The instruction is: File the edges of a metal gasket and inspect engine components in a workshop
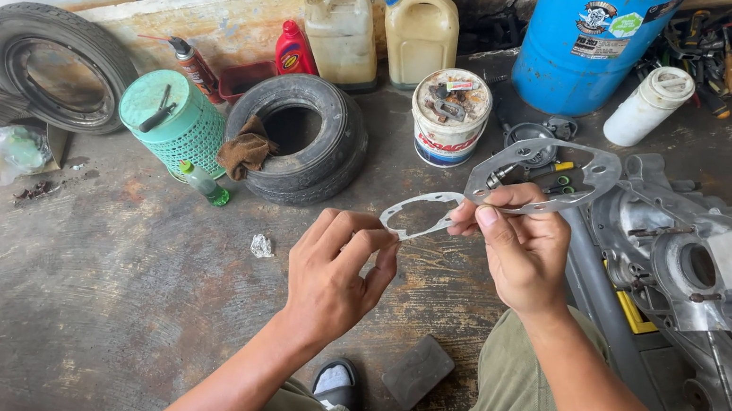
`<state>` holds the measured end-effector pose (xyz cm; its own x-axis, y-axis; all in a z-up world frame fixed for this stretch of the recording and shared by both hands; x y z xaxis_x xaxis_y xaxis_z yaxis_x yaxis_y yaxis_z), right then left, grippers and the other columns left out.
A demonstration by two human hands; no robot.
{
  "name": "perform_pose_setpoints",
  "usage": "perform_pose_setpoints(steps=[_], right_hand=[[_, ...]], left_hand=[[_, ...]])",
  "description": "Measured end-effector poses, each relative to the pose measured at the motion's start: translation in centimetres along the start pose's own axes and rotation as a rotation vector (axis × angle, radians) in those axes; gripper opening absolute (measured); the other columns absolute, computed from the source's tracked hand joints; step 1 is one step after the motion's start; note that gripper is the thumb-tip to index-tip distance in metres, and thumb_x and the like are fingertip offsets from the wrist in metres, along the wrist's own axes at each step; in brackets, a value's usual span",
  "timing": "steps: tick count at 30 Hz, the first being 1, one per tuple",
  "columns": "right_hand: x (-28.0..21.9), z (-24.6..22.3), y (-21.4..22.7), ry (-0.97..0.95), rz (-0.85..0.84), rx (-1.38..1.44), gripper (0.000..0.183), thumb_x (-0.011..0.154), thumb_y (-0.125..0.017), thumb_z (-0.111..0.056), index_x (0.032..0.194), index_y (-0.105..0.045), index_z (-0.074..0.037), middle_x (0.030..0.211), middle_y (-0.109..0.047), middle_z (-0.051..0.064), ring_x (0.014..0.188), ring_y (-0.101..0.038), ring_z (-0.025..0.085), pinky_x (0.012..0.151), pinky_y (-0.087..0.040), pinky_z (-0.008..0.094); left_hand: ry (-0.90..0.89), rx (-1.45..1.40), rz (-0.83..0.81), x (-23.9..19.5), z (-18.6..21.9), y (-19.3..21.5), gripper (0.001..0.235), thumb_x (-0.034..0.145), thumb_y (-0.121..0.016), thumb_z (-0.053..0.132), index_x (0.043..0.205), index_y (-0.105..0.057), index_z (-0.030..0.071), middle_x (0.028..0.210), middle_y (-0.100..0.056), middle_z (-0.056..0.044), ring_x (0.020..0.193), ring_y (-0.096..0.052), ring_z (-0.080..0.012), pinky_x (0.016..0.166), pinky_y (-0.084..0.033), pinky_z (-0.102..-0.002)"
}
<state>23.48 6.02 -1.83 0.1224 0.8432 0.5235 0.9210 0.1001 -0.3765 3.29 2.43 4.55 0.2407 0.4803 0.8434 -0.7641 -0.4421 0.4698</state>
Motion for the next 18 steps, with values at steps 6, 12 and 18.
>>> perform_pose_setpoints(steps=[6,12,18], right_hand=[[-0.3,0.9,0.6,-0.037,0.017,0.049,0.013,0.099,-0.06,-0.004,0.108,-0.052,0.002,0.09,-0.071,0.029,0.082,-0.077,0.027,0.074,-0.063,0.031],[-0.6,0.9,-0.2,-0.092,-0.006,0.072,0.01,0.1,-0.059,-0.002,0.107,-0.053,0.002,0.092,-0.072,0.029,0.086,-0.079,0.028,0.075,-0.065,0.033],[-0.3,-0.2,-1.1,-0.182,0.0,-0.005,0.012,0.101,-0.059,-0.007,0.108,-0.054,0.001,0.1,-0.074,0.03,0.073,-0.077,0.023,0.062,-0.063,0.027]], left_hand=[[-0.052,0.039,0.013,-0.4,-0.3,-0.2,0.011,0.085,-0.075,0.007,0.091,-0.069,0.014,0.085,-0.063,-0.004,0.071,-0.059,-0.0254,0.062,-0.051,-0.034],[-0.098,0.075,0.001,0.9,0.4,0.5,0.008,0.09,-0.076,0.012,0.097,-0.076,0.016,0.086,-0.062,-0.001,0.076,-0.059,-0.0228,0.07,-0.049,-0.033],[0.019,0.02,-0.071,0.0,-1.7,-0.2,0.007,0.094,-0.073,0.012,0.097,-0.076,0.017,0.085,-0.065,0.0,0.075,-0.062,-0.0206,0.075,-0.048,-0.032]])
Point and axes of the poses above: each hand's wrist, its own x-axis towards the middle knuckle, its own y-axis out of the back of the hand, z = x × y, the point moved 5 cm from there along x, towards the middle knuckle
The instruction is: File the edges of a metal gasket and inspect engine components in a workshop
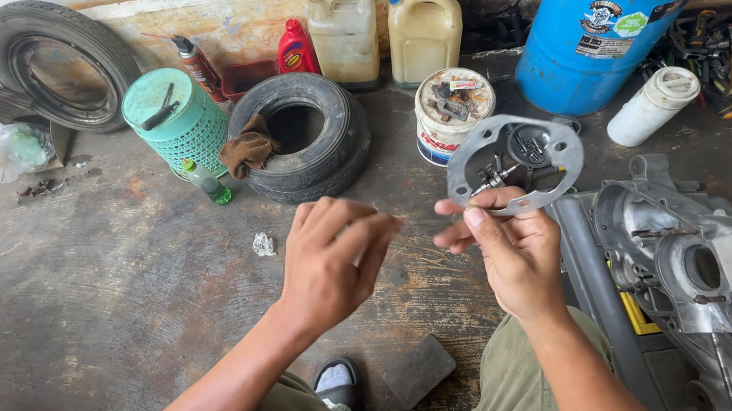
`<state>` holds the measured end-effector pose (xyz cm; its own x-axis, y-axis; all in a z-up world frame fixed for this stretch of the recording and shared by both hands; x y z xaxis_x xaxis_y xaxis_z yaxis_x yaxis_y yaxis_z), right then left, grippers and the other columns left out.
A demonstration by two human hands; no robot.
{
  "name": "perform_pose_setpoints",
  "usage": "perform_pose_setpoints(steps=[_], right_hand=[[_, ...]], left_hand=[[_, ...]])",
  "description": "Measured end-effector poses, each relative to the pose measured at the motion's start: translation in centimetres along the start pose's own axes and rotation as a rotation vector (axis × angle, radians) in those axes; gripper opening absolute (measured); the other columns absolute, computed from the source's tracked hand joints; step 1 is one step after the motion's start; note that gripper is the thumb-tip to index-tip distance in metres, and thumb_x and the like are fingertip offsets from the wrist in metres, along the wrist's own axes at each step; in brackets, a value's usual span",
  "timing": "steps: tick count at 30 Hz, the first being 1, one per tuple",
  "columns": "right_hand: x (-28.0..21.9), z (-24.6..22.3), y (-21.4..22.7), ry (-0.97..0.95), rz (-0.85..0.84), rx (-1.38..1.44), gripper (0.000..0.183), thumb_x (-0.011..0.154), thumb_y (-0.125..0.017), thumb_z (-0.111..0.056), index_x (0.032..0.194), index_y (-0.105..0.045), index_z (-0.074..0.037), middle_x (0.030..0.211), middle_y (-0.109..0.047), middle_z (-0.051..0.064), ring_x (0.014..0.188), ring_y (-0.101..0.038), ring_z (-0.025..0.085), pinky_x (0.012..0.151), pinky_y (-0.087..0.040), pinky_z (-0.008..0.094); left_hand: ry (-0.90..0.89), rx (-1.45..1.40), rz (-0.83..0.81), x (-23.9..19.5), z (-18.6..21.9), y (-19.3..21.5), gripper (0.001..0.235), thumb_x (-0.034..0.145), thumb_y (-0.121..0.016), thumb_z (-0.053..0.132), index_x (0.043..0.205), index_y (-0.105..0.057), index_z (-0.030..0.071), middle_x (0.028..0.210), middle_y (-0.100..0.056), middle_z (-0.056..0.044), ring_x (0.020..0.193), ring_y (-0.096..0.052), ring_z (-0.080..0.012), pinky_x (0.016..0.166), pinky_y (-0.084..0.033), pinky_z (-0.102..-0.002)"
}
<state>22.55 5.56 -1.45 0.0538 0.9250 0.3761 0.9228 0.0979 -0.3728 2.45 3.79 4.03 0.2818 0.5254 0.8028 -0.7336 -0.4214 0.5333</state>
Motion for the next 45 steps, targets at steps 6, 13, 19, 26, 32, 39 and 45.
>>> perform_pose_setpoints(steps=[6,13,19,26,32,39,45], right_hand=[[0.7,-0.1,3.7,0.029,0.12,-0.162,0.017,0.105,-0.056,-0.012,0.115,-0.051,0.001,0.101,-0.073,0.027,0.065,-0.073,0.019,0.057,-0.057,0.022],[0.9,-1.7,6.1,-0.055,0.035,-0.457,0.013,0.101,-0.059,-0.004,0.107,-0.057,0.007,0.089,-0.071,0.026,0.061,-0.07,0.018,0.055,-0.054,0.023],[1.0,0.4,4.6,-0.24,-0.002,-0.714,0.004,0.088,-0.066,0.001,0.089,-0.07,0.003,0.056,-0.069,0.012,0.044,-0.057,0.009,0.044,-0.043,0.021],[1.2,2.6,3.1,-0.372,-0.056,-0.848,0.007,0.085,-0.068,-0.006,0.086,-0.074,-0.003,0.05,-0.066,0.011,0.043,-0.057,0.012,0.044,-0.046,0.027],[1.2,1.9,2.9,-0.351,-0.024,-0.743,0.01,0.086,-0.065,-0.004,0.092,-0.072,0.0,0.057,-0.07,0.012,0.048,-0.061,0.013,0.048,-0.05,0.027],[-0.7,1.8,2.3,-0.249,-0.041,-0.497,0.013,0.09,-0.063,0.0,0.1,-0.067,0.006,0.071,-0.074,0.015,0.058,-0.073,0.016,0.057,-0.06,0.028],[-1.4,0.4,1.9,-0.167,-0.057,-0.345,0.012,0.094,-0.062,-0.001,0.101,-0.065,0.007,0.067,-0.07,0.015,0.059,-0.071,0.016,0.06,-0.058,0.028]], left_hand=[[0.755,-0.345,-0.364,-5.4,-10.1,-4.8,0.014,0.093,-0.071,0.014,0.102,-0.073,0.003,0.083,-0.075,-0.021,0.08,-0.073,-0.0421,0.073,-0.056,-0.052],[0.996,-0.064,-1.049,-27.5,-23.5,-17.8,0.024,0.088,-0.07,0.033,0.104,-0.081,0.02,0.101,-0.081,-0.01,0.104,-0.074,-0.0395,0.092,-0.056,-0.051],[0.98,-0.236,-1.174,-36.4,-22.3,-26.2,0.025,0.089,-0.067,0.026,0.108,-0.08,0.016,0.105,-0.08,-0.015,0.107,-0.072,-0.0418,0.096,-0.056,-0.053],[0.867,-0.115,-1.172,-32.1,-22.5,-29.3,0.054,0.094,-0.065,0.042,0.142,-0.056,0.02,0.133,-0.071,-0.008,0.124,-0.066,-0.032,0.107,-0.047,-0.057],[0.865,-0.816,-0.913,-11.5,-13.3,-17.6,0.055,0.094,-0.069,0.03,0.138,-0.058,-0.001,0.13,-0.069,-0.024,0.124,-0.065,-0.0394,0.106,-0.05,-0.053],[0.668,-1.109,-0.561,-0.9,-3.6,-8.5,0.02,0.096,-0.073,0.015,0.104,-0.067,-0.002,0.09,-0.072,-0.014,0.092,-0.069,-0.0214,0.081,-0.061,-0.039],[0.713,-1.003,-0.459,-1.7,-1.6,-8.1,0.016,0.099,-0.067,0.014,0.099,-0.065,-0.002,0.086,-0.074,-0.016,0.085,-0.073,-0.0206,0.073,-0.063,-0.032]])
Point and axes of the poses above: each hand's wrist, its own x-axis towards the middle knuckle, its own y-axis out of the back of the hand, z = x × y, the point moved 5 cm from there along x, towards the middle knuckle
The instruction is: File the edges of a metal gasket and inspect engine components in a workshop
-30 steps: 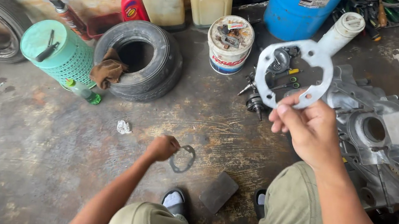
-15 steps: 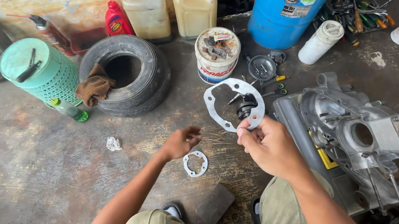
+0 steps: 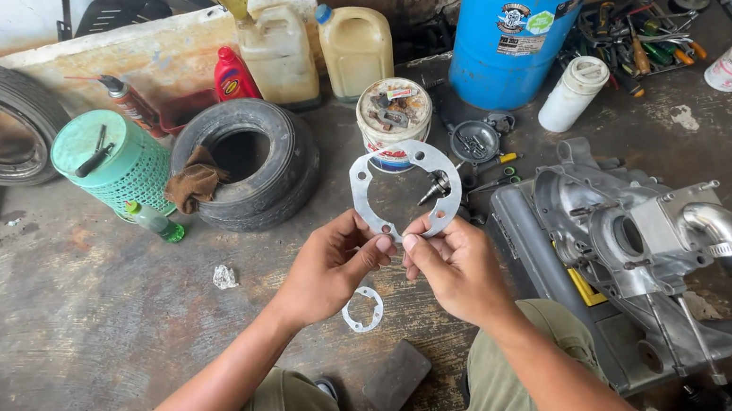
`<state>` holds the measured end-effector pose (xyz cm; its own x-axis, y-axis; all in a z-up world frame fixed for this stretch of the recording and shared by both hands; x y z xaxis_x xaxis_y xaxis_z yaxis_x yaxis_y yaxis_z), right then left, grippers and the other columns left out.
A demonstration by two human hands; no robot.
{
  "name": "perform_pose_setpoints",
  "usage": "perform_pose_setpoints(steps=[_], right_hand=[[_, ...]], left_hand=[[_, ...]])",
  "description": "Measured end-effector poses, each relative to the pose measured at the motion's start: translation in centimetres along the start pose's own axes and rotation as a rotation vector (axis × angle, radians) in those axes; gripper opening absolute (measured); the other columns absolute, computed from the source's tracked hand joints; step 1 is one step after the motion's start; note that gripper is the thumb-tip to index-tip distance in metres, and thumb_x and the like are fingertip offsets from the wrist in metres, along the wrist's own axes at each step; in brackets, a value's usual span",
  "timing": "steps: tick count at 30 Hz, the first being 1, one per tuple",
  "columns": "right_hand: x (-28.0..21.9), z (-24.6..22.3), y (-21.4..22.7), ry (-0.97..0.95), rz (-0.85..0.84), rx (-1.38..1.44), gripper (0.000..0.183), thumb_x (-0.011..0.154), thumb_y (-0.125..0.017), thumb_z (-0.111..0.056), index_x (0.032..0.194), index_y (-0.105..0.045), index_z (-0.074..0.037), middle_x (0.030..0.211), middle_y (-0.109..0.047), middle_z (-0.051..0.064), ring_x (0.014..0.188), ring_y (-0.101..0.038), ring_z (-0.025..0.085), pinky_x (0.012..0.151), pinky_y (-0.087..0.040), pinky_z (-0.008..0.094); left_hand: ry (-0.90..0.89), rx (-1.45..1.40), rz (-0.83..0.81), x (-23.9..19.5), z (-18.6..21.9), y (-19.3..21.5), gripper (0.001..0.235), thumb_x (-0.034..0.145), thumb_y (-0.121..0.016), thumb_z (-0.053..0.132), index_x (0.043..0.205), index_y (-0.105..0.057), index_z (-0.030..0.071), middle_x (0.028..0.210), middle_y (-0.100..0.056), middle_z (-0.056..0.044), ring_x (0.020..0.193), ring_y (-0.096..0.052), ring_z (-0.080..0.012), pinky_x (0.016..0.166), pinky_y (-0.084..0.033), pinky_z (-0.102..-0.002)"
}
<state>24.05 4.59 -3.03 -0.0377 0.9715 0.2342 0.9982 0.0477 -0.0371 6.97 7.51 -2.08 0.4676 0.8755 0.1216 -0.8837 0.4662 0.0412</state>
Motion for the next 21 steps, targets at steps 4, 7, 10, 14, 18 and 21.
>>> perform_pose_setpoints(steps=[4,7,10,14,18,21], right_hand=[[-0.6,-0.2,0.5,0.023,-0.029,0.03,0.011,0.094,-0.063,-0.001,0.1,-0.066,0.007,0.067,-0.07,0.013,0.061,-0.071,0.016,0.062,-0.059,0.029],[-0.9,-0.5,0.4,0.05,-0.041,0.03,0.009,0.094,-0.063,-0.001,0.099,-0.065,0.006,0.065,-0.069,0.013,0.061,-0.071,0.016,0.062,-0.059,0.03],[-1.0,-0.8,0.8,0.074,0.0,-0.02,0.01,0.094,-0.063,-0.002,0.102,-0.065,0.004,0.066,-0.07,0.012,0.063,-0.073,0.015,0.064,-0.059,0.028],[-1.0,-1.9,0.5,0.13,-0.01,-0.133,0.006,0.092,-0.063,-0.002,0.097,-0.067,0.0,0.074,-0.07,0.007,0.064,-0.065,0.011,0.061,-0.055,0.026],[0.1,-1.3,0.3,0.127,-0.059,-0.146,0.008,0.091,-0.063,0.0,0.098,-0.063,-0.003,0.079,-0.064,0.002,0.066,-0.057,0.009,0.058,-0.048,0.023],[0.5,-0.6,0.6,0.038,-0.024,-0.115,0.01,0.09,-0.064,0.002,0.099,-0.064,-0.003,0.077,-0.064,0.002,0.067,-0.057,0.008,0.059,-0.049,0.023]], left_hand=[[0.034,0.034,0.011,-0.6,1.3,-1.0,0.019,0.1,-0.067,0.017,0.101,-0.066,-0.002,0.087,-0.074,-0.017,0.084,-0.073,-0.0222,0.072,-0.063,-0.033],[0.095,0.043,-0.029,-0.8,1.9,-1.8,0.021,0.1,-0.065,0.018,0.102,-0.066,-0.003,0.087,-0.074,-0.018,0.086,-0.074,-0.0237,0.072,-0.063,-0.035],[0.07,0.09,-0.009,-0.6,2.6,-2.5,0.02,0.099,-0.064,0.017,0.103,-0.066,-0.003,0.089,-0.074,-0.017,0.088,-0.076,-0.0242,0.072,-0.063,-0.035],[0.007,0.177,0.071,-1.2,2.6,-2.5,0.018,0.099,-0.063,0.017,0.105,-0.068,0.001,0.08,-0.072,-0.011,0.075,-0.071,-0.0182,0.065,-0.057,-0.032],[0.016,0.279,0.081,-0.2,1.9,-1.6,0.017,0.097,-0.062,0.02,0.101,-0.066,0.003,0.076,-0.071,-0.004,0.064,-0.059,-0.0114,0.056,-0.049,-0.028],[0.013,0.209,0.058,0.3,0.9,-0.9,0.017,0.098,-0.062,0.018,0.102,-0.066,0.003,0.076,-0.069,-0.004,0.068,-0.063,-0.0112,0.061,-0.051,-0.027]])
Point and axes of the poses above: each hand's wrist, its own x-axis towards the middle knuckle, its own y-axis out of the back of the hand, z = x × y, the point moved 5 cm from there along x, towards the middle knuckle
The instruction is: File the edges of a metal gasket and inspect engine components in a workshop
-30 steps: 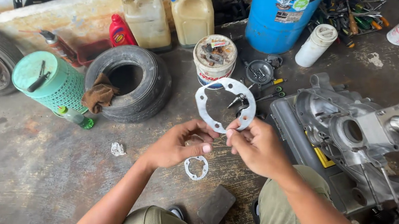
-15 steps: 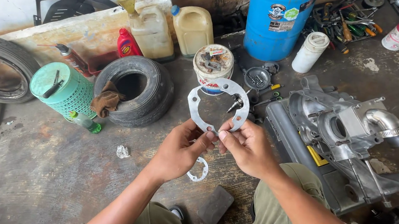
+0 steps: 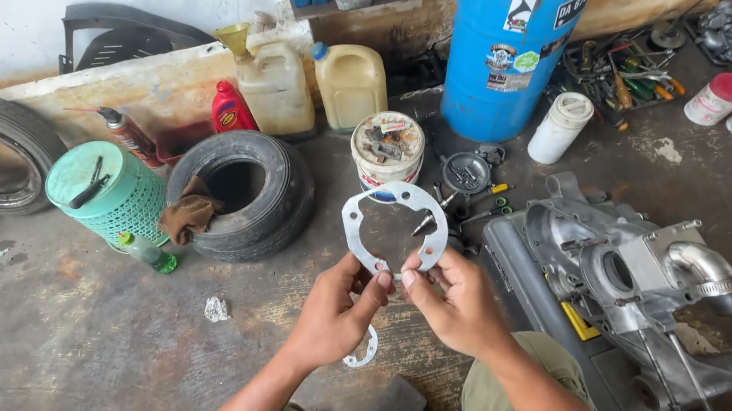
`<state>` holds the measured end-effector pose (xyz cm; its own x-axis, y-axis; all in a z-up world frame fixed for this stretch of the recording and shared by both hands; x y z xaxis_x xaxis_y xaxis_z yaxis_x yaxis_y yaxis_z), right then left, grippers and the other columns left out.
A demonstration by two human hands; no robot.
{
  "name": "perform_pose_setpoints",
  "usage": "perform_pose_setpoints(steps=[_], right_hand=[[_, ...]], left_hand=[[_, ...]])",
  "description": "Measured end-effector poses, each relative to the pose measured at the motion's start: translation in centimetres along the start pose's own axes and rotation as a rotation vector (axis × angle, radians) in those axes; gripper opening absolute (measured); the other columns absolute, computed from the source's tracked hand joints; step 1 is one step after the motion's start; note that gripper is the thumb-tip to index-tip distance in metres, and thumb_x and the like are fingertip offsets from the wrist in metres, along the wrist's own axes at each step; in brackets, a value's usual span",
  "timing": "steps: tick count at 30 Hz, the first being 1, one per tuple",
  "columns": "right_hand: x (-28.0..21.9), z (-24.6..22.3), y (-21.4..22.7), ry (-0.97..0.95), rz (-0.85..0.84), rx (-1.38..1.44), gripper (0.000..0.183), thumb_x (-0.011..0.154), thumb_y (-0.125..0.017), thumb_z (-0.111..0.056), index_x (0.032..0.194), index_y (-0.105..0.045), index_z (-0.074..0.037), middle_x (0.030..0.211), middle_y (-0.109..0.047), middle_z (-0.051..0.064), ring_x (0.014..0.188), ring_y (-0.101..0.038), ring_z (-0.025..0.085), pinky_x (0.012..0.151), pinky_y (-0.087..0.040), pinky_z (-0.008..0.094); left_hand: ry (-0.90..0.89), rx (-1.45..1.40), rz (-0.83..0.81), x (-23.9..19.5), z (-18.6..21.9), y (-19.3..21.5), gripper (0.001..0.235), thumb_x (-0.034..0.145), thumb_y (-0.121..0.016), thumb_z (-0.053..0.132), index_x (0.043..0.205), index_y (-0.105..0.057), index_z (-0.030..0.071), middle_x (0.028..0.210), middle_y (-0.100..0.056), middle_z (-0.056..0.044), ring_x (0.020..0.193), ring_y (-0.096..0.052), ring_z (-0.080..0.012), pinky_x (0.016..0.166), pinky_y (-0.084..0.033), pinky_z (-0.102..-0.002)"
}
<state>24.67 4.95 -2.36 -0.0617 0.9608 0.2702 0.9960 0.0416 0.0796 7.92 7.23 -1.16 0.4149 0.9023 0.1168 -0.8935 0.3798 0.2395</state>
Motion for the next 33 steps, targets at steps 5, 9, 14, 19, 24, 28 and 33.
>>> perform_pose_setpoints(steps=[5,9,14,19,24,28,33], right_hand=[[0.2,1.1,-0.2,-0.057,0.005,-0.031,0.009,0.092,-0.064,-0.002,0.101,-0.065,-0.002,0.079,-0.067,0.003,0.068,-0.061,0.009,0.062,-0.052,0.024],[0.3,1.2,-0.5,-0.085,-0.013,-0.012,0.009,0.095,-0.063,-0.006,0.103,-0.065,-0.002,0.076,-0.067,0.004,0.067,-0.064,0.01,0.059,-0.053,0.024],[0.6,1.2,-0.2,0.031,0.017,0.067,0.016,0.097,-0.063,-0.006,0.106,-0.067,0.006,0.072,-0.07,0.012,0.066,-0.07,0.015,0.065,-0.061,0.031],[0.2,0.4,0.4,0.019,0.001,0.031,0.015,0.098,-0.062,-0.007,0.106,-0.066,0.005,0.074,-0.07,0.012,0.067,-0.07,0.014,0.066,-0.06,0.03],[-0.4,-0.3,0.9,-0.013,-0.01,-0.073,0.014,0.098,-0.062,-0.01,0.101,-0.068,0.003,0.073,-0.072,0.012,0.066,-0.07,0.013,0.065,-0.059,0.029],[-1.7,-1.8,1.3,-0.032,0.02,-0.254,0.012,0.095,-0.067,-0.013,0.096,-0.07,-0.002,0.059,-0.068,0.009,0.051,-0.061,0.011,0.049,-0.05,0.026],[-5.8,-3.8,-1.4,-0.266,-0.622,-0.827,0.053,0.096,-0.061,-0.038,0.141,-0.054,-0.009,0.13,-0.067,0.009,0.097,-0.072,0.027,0.084,-0.058,0.046]], left_hand=[[-0.004,-0.034,0.001,0.3,-0.7,0.2,0.014,0.099,-0.063,0.017,0.1,-0.066,0.004,0.075,-0.067,-0.002,0.065,-0.055,-0.0093,0.059,-0.048,-0.026],[-0.05,0.004,0.008,0.5,-0.6,0.4,0.013,0.099,-0.063,0.019,0.097,-0.066,0.006,0.072,-0.067,-0.002,0.061,-0.055,-0.0085,0.052,-0.045,-0.026],[-0.178,-0.083,0.057,0.2,-0.2,0.7,0.018,0.103,-0.06,0.016,0.092,-0.067,0.003,0.067,-0.067,-0.015,0.06,-0.058,-0.02,0.058,-0.052,-0.036],[-0.196,-0.066,0.052,-0.2,0.0,0.3,0.017,0.102,-0.061,0.014,0.091,-0.067,0.003,0.066,-0.067,-0.015,0.058,-0.056,-0.0191,0.057,-0.051,-0.036],[-0.203,-0.025,0.07,-0.1,0.8,0.2,0.018,0.101,-0.062,0.016,0.089,-0.067,0.002,0.064,-0.065,-0.013,0.058,-0.055,-0.0175,0.056,-0.048,-0.035],[-0.183,-0.028,0.08,-0.2,0.6,-0.2,0.015,0.099,-0.062,0.012,0.092,-0.067,0.0,0.069,-0.069,-0.015,0.06,-0.064,-0.0228,0.061,-0.052,-0.039],[-0.195,-0.176,0.242,-0.4,-1.3,1.2,0.018,0.107,-0.045,0.012,0.12,-0.054,0.003,0.089,-0.06,-0.006,0.078,-0.06,-0.0141,0.072,-0.057,-0.03]])
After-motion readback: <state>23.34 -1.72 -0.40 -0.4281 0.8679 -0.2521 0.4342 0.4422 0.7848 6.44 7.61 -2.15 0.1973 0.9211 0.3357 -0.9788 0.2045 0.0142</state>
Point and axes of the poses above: each hand's wrist, its own x-axis towards the middle knuckle, its own y-axis out of the back of the hand, z = x × y, the point moved 5 cm from there along x, towards the middle knuckle
